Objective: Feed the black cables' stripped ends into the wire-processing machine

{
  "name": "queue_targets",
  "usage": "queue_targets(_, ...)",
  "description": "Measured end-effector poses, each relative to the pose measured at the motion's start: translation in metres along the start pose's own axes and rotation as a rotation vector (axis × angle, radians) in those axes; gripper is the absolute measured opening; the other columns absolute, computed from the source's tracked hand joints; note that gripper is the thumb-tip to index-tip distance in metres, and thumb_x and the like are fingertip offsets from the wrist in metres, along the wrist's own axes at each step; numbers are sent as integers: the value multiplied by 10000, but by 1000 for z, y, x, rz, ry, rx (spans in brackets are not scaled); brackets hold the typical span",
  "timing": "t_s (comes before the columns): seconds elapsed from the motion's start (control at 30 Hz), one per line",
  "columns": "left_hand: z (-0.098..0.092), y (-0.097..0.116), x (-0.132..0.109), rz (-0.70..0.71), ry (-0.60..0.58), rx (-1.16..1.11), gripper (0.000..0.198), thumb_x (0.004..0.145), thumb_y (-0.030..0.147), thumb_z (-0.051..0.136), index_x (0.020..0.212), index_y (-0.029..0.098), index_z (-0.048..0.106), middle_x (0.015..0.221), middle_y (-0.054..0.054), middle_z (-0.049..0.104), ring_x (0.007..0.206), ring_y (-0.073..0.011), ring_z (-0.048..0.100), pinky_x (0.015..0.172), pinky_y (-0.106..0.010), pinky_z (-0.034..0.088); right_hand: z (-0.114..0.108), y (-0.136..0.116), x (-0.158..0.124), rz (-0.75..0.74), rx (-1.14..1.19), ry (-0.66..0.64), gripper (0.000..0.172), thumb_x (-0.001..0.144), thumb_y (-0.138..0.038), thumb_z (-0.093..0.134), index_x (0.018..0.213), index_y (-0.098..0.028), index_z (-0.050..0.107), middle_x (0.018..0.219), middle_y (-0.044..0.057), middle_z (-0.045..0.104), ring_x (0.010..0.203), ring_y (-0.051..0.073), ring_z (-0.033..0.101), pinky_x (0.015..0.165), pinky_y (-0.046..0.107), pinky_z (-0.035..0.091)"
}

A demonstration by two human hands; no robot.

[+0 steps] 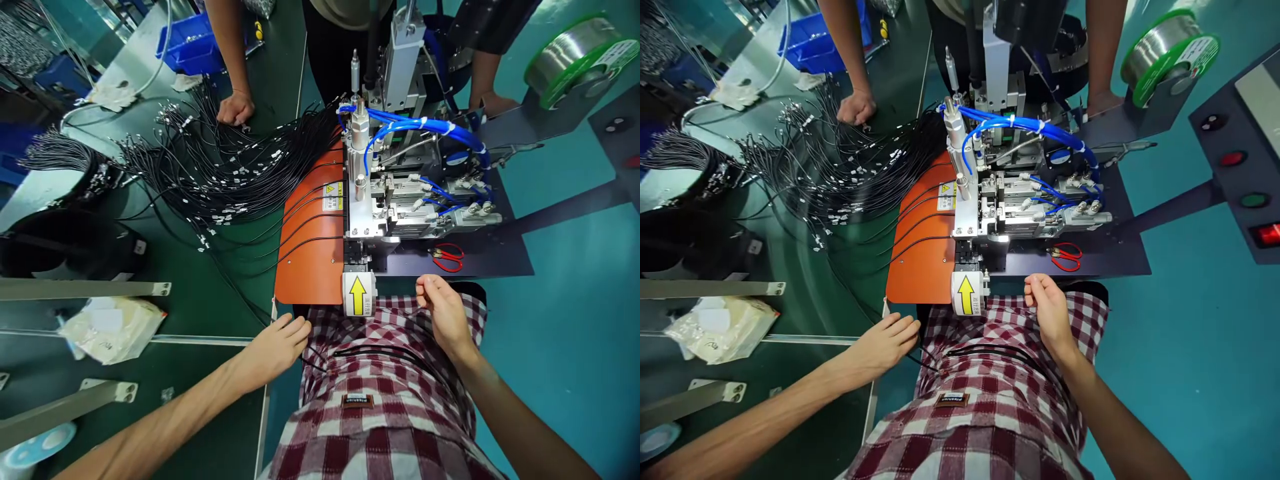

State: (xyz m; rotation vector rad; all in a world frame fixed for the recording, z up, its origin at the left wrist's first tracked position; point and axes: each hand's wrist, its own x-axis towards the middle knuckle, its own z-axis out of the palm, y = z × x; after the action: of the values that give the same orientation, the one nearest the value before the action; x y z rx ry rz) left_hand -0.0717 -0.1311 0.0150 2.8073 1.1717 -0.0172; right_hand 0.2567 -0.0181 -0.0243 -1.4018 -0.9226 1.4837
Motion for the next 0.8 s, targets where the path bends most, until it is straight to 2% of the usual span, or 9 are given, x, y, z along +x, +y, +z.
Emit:
queue_targets(0.07,-16,-11,6,-112,152,-110,136,888,113,506,965,145,612,913,-78,670,874,-192,612,796,-322,468,10,-9,-8,-37,-41,-57,212,869,-397,597,820,-191,583,689,-27,502,543,81,408,517,221,337)
queue_targets(0.17,-50,-23,31,-343,504,-203,203,877,99,549,1064,168,587,888,-45,673,776,-144,606,729,-265,459,26,-23,-20,-57,-139,-190,162,871,-350,600,830,-195,576,655,-35,474,555,95,409,523,227,347)
queue_targets(0.23,-62,-18,53,-335,609,-247,233,865,87,566,1077,181,585,856,-29,668,727,-131,595,701,-255,450,36,-31,-27,-99,-172,-290,114,859,-301,610,912,-201,595,719,-19,521,601,105,456,543,231,371)
queue_targets(0.37,-41,4,85,-207,448,-404,210,893,117,531,1096,155,564,742,-18,630,627,-129,543,615,-256,418,46,-41,-33,-146,-163,-447,247,808,-247,652,1047,-215,598,860,15,588,675,119,519,571,238,415)
queue_targets(0.47,-13,9,89,-235,434,-391,213,901,120,517,1109,130,562,753,-39,631,642,-143,544,618,-265,414,48,-40,-31,-102,-107,-405,203,800,-252,661,989,-198,611,836,15,604,660,115,533,588,242,438)
queue_targets(0.53,-5,6,86,-279,416,-362,210,904,129,515,1107,137,566,765,-42,632,653,-150,540,629,-272,409,51,-36,-28,-63,-67,-368,144,811,-261,656,928,-186,619,774,4,600,617,106,532,578,242,439)
queue_targets(0.67,-19,8,90,-423,309,-471,208,915,204,510,1117,175,550,876,-55,640,762,-178,564,712,-300,424,60,-30,-26,-57,-38,-325,108,810,-266,668,854,-175,631,711,-5,594,585,103,533,561,242,428)
queue_targets(0.73,-32,12,101,-473,243,-677,263,929,247,487,1185,189,500,959,-59,640,829,-180,580,753,-297,438,62,-30,-27,-72,-48,-344,107,811,-267,669,859,-176,635,741,6,614,609,110,545,568,245,435)
queue_targets(0.8,-41,15,115,-505,171,-917,258,951,268,437,1197,202,483,887,-25,636,746,-150,574,682,-259,437,61,-32,-26,-71,-50,-376,145,807,-269,676,916,-186,630,796,16,632,623,111,549,569,245,445)
